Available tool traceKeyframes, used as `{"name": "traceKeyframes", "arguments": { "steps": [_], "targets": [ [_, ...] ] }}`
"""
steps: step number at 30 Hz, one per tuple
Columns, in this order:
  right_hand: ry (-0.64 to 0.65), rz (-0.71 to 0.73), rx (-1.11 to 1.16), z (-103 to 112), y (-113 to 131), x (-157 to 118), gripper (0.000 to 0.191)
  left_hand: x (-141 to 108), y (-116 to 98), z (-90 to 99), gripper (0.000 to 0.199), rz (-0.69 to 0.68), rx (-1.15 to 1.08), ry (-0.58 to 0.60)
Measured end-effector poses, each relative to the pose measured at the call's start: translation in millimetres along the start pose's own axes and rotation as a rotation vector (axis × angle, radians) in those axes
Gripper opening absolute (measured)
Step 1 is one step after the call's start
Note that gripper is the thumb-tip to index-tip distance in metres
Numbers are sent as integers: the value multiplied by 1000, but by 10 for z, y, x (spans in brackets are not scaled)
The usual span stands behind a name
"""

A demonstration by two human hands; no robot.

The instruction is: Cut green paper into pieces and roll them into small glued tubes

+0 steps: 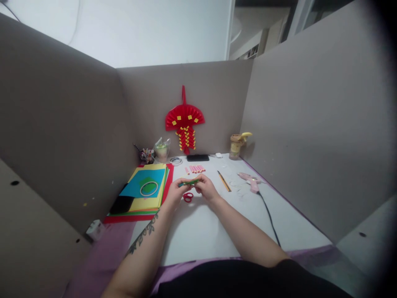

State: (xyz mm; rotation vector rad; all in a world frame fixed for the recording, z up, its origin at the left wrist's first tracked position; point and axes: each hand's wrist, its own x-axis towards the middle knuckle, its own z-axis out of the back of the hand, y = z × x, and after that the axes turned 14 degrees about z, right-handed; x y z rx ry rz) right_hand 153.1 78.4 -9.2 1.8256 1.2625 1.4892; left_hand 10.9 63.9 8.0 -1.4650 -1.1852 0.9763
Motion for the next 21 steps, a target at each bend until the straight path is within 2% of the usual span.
{"name": "traceKeyframes", "arguments": {
  "steps": [9, 21],
  "targets": [
    [-116, -28, 9, -86, 33, -20, 10, -5, 9, -50, 26, 55, -51, -84],
    [-188, -105, 167, -112, 65, -18, 10, -35, -30, -150, 20, 110, -265, -61]
  ]
}}
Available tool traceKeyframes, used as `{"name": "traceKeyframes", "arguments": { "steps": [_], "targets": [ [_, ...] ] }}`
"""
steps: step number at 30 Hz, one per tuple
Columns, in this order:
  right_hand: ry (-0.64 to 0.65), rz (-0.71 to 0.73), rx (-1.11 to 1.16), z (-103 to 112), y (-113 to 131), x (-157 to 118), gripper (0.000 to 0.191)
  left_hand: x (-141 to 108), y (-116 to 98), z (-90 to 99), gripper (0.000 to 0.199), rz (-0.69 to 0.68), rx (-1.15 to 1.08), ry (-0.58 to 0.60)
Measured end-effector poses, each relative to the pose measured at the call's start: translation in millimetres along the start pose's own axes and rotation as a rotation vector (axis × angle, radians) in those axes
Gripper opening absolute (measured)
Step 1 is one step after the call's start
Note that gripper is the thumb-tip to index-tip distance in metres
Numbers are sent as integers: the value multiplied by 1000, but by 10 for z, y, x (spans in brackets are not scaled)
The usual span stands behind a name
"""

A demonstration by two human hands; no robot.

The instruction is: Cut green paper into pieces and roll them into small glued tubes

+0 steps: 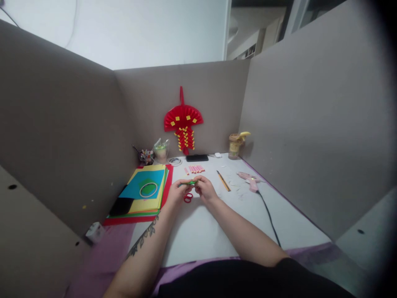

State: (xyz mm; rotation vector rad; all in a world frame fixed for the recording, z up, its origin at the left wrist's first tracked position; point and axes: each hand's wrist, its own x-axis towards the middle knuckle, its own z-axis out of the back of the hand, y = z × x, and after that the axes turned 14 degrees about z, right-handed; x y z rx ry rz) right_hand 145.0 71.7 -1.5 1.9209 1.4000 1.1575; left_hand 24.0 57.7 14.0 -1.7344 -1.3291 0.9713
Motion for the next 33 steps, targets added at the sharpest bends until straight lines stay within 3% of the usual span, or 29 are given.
{"name": "traceKeyframes", "arguments": {
  "steps": [8, 14, 20, 24, 27, 33],
  "targets": [
    [138, -100, 59, 39, 60, -9, 18, 57, 8, 76, 11, 145, -78, -38],
    [59, -112, 81, 54, 16, 6, 25, 35, 21, 40, 10, 213, -226, -8],
    [-75, -115, 112, 95, -23, 61, 30, 48, 123, 26, 25, 106, -160, 89],
    [-120, -117, 115, 103, -32, 70, 31, 128, 210, 54, 37, -7, 7, -14],
    [-66, -86, 58, 112, -27, 71, 32, 158, 216, 75, 41, -37, 68, -79],
    [208, 69, -244, 89, -22, 6, 30, 136, 101, 125, 42, -73, 35, -191]
  ]
}}
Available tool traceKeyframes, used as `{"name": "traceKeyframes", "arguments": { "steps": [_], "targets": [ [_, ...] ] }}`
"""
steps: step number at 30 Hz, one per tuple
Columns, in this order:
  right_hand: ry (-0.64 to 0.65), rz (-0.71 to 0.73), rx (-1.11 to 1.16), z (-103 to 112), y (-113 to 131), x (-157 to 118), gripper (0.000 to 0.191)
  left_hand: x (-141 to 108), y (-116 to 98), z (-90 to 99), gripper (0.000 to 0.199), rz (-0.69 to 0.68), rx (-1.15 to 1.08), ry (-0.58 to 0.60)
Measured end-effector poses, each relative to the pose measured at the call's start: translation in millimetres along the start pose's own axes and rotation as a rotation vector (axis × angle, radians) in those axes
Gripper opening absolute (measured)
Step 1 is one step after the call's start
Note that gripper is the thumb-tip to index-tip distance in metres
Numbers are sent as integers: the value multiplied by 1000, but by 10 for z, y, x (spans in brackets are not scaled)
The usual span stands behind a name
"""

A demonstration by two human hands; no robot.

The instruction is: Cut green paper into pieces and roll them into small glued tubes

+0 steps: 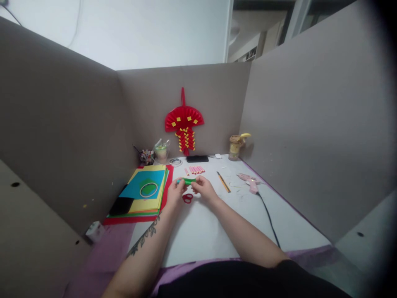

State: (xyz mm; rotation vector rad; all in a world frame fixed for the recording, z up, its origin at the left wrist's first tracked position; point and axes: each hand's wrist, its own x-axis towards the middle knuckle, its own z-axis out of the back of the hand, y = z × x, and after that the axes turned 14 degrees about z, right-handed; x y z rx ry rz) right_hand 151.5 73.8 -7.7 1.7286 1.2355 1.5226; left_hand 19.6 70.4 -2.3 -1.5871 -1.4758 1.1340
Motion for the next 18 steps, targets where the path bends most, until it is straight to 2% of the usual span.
{"name": "traceKeyframes", "arguments": {
  "steps": [2, 4, 8, 11, 14, 16, 18],
  "targets": [
    [32, -1, -47, -61, -23, -41, 32, -9, -19, 6, 40, 2, -67, 20],
    [9, -43, -57, -127, -67, -75, 35, -25, -11, -3, 39, 28, -97, 69],
    [-25, -102, -38, -170, -157, -90, 37, -50, 37, -45, 40, 99, -23, 179],
    [28, -39, -155, -89, -144, -54, 34, -42, 19, -39, 37, 39, 42, 138],
    [-36, 76, -318, 38, -58, 12, 30, -38, -59, 23, 32, -31, 271, 96],
    [-75, 109, -334, 110, 4, 54, 27, -55, -115, 73, 32, -6, 453, 157],
    [-8, 88, -290, 159, 43, 83, 30, -85, -154, 109, 34, 26, 560, 226]
  ]
}}
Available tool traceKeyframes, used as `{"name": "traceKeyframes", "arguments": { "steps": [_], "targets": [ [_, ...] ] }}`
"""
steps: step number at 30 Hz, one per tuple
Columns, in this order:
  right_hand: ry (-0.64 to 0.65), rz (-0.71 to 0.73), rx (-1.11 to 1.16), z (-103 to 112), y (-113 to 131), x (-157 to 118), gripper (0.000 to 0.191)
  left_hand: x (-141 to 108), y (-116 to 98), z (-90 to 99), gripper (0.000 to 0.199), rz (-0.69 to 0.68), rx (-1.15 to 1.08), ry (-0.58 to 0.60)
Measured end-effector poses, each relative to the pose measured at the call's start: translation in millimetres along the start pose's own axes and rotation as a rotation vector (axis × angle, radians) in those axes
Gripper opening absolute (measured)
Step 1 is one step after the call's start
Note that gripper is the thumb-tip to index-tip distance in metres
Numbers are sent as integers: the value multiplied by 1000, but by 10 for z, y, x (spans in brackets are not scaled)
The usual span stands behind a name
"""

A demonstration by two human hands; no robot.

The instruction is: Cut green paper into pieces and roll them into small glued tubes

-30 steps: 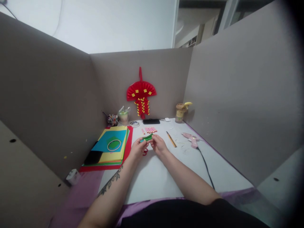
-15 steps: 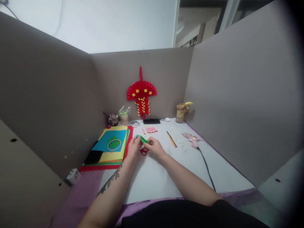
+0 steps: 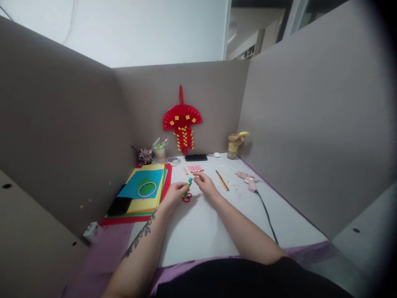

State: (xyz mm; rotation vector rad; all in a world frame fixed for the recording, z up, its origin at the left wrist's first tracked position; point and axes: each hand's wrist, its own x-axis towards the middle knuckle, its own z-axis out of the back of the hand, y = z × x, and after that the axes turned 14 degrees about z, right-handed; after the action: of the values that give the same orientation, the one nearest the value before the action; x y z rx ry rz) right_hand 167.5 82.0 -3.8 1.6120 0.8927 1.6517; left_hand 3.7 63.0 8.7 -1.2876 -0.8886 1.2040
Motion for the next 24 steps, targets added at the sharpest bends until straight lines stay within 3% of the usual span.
{"name": "traceKeyframes", "arguments": {
  "steps": [3, 5, 11, 15, 21, 24],
  "targets": [
    [122, -47, 79, 39, -10, 24, 28, -43, -20, 16, 38, 43, 75, 50],
    [129, -66, 113, 53, -30, 35, 25, -54, -39, 10, 42, 85, 88, 74],
    [-70, -90, 224, 90, -37, 69, 23, -87, -104, 11, 47, 127, 25, 78],
    [-115, -111, 244, 138, -70, 100, 25, -91, -103, 45, 46, 149, 51, 52],
    [-514, -172, 169, 253, -233, 145, 21, 41, 16, 120, 42, 125, 67, -5],
    [-360, -243, 147, 143, -259, 99, 28, 77, 54, 127, 43, 126, 59, 8]
  ]
}}
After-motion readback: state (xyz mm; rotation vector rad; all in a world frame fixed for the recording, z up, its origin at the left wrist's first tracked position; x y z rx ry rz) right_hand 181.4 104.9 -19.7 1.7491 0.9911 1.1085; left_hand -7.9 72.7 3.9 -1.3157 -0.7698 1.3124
